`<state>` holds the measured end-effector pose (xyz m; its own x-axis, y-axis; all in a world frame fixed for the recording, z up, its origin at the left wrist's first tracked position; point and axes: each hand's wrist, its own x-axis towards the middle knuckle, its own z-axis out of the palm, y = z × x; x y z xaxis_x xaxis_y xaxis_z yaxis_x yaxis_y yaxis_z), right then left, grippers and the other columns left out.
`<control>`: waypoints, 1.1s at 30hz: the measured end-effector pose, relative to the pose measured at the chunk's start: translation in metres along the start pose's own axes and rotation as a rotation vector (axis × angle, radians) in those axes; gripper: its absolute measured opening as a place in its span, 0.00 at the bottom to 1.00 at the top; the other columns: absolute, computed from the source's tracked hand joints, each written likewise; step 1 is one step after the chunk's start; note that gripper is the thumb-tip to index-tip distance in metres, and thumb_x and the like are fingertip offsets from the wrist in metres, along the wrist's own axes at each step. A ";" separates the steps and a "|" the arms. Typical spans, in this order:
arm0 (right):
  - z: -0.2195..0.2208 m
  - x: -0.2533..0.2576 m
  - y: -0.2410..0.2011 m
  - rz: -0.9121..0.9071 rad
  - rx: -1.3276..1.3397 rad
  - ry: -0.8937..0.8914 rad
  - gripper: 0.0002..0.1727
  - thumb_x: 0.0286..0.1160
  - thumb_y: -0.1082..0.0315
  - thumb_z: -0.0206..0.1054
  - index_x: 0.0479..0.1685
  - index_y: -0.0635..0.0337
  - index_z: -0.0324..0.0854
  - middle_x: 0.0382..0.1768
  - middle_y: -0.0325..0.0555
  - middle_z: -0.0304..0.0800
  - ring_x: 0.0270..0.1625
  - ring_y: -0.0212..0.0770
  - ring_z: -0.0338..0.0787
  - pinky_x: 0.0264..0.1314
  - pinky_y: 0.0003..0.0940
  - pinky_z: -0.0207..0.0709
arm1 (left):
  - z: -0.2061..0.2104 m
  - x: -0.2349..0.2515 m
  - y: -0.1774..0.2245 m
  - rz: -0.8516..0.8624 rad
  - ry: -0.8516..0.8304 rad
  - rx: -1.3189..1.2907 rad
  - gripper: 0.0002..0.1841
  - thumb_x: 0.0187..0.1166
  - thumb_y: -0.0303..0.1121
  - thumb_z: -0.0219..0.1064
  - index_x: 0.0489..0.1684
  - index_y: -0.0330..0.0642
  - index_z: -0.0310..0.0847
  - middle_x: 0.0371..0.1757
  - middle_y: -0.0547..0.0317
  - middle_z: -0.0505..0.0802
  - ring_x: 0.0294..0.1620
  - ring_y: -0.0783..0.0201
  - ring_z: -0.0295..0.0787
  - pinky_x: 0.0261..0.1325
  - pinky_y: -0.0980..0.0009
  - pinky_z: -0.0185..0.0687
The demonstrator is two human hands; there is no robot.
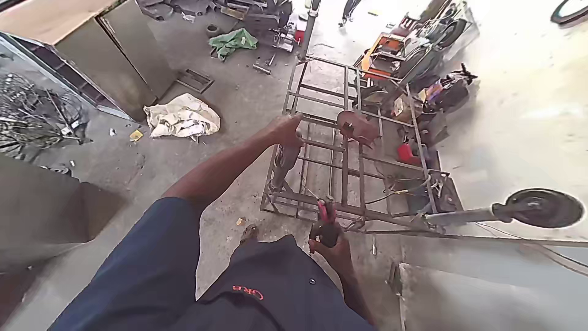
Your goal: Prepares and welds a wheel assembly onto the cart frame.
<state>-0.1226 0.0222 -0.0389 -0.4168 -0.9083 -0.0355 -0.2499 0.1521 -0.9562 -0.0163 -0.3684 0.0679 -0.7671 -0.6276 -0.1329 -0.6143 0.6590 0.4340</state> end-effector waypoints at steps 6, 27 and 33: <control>0.020 0.016 -0.010 -0.093 -0.391 -0.119 0.44 0.44 0.31 0.84 0.54 0.57 0.83 0.33 0.40 0.92 0.34 0.36 0.90 0.40 0.46 0.87 | -0.004 0.012 -0.003 0.106 -0.051 0.096 0.27 0.65 0.59 0.76 0.52 0.47 0.90 0.49 0.48 0.94 0.56 0.44 0.90 0.59 0.34 0.81; 0.147 0.035 -0.037 -0.006 -0.648 0.249 0.43 0.51 0.25 0.75 0.54 0.55 0.86 0.30 0.45 0.92 0.31 0.48 0.92 0.32 0.57 0.84 | -0.022 0.013 -0.024 0.203 -0.075 -0.272 0.41 0.82 0.75 0.43 0.70 0.51 0.85 0.71 0.50 0.89 0.76 0.51 0.82 0.78 0.38 0.70; 0.161 0.057 -0.049 0.028 -0.716 0.248 0.42 0.54 0.22 0.71 0.51 0.52 0.87 0.30 0.45 0.93 0.33 0.49 0.93 0.34 0.58 0.83 | -0.024 0.012 -0.030 0.212 -0.081 -0.337 0.41 0.83 0.74 0.39 0.68 0.51 0.85 0.66 0.49 0.90 0.71 0.51 0.84 0.73 0.37 0.74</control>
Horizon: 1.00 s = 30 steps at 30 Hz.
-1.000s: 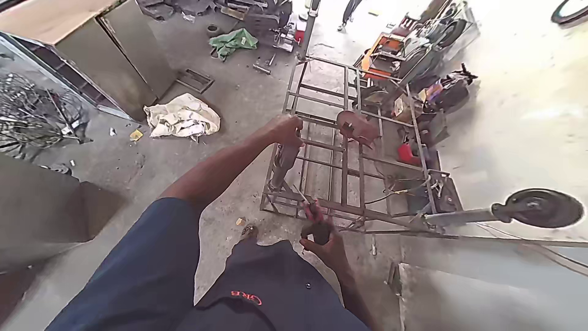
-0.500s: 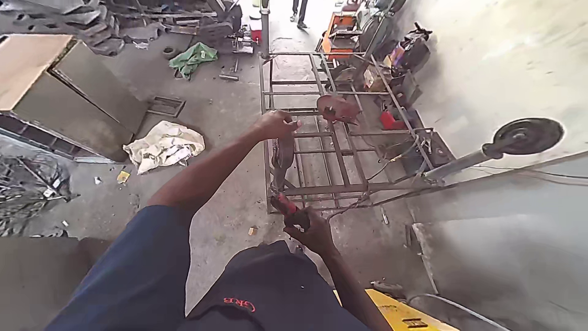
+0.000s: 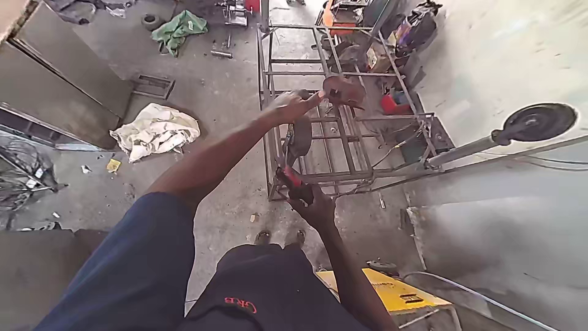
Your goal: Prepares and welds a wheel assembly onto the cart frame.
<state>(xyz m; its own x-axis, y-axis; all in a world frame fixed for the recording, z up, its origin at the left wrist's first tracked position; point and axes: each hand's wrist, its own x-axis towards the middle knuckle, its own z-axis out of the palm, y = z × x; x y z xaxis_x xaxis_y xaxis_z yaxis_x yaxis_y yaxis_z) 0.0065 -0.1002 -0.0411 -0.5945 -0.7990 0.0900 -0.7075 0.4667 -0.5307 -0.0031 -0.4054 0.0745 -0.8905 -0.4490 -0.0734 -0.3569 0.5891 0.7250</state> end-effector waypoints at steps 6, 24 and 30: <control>0.012 0.009 -0.020 -0.031 -0.107 0.030 0.41 0.57 0.23 0.69 0.51 0.54 0.87 0.31 0.46 0.92 0.32 0.50 0.92 0.33 0.58 0.82 | -0.005 -0.008 0.003 0.006 -0.041 -0.082 0.41 0.83 0.73 0.41 0.73 0.52 0.82 0.66 0.48 0.90 0.67 0.50 0.87 0.70 0.39 0.78; 0.018 0.007 -0.030 0.051 -0.157 -0.118 0.34 0.72 0.32 0.64 0.54 0.56 0.84 0.34 0.49 0.92 0.38 0.53 0.93 0.39 0.60 0.83 | -0.013 -0.022 0.013 0.055 -0.077 -0.018 0.43 0.82 0.75 0.39 0.79 0.53 0.77 0.73 0.48 0.87 0.77 0.48 0.80 0.79 0.35 0.68; 0.019 0.024 -0.032 0.091 -0.147 -0.151 0.33 0.70 0.34 0.68 0.58 0.54 0.82 0.34 0.49 0.92 0.39 0.56 0.93 0.39 0.62 0.82 | -0.012 -0.019 0.014 0.050 -0.083 -0.004 0.44 0.81 0.76 0.38 0.79 0.53 0.77 0.75 0.49 0.86 0.79 0.50 0.79 0.80 0.37 0.68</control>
<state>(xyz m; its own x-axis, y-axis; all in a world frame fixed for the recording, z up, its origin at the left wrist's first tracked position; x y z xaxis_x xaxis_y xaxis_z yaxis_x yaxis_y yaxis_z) 0.0219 -0.1417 -0.0376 -0.6023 -0.7937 -0.0855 -0.7082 0.5807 -0.4016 0.0127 -0.3969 0.0940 -0.9274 -0.3620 -0.0939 -0.3107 0.6062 0.7321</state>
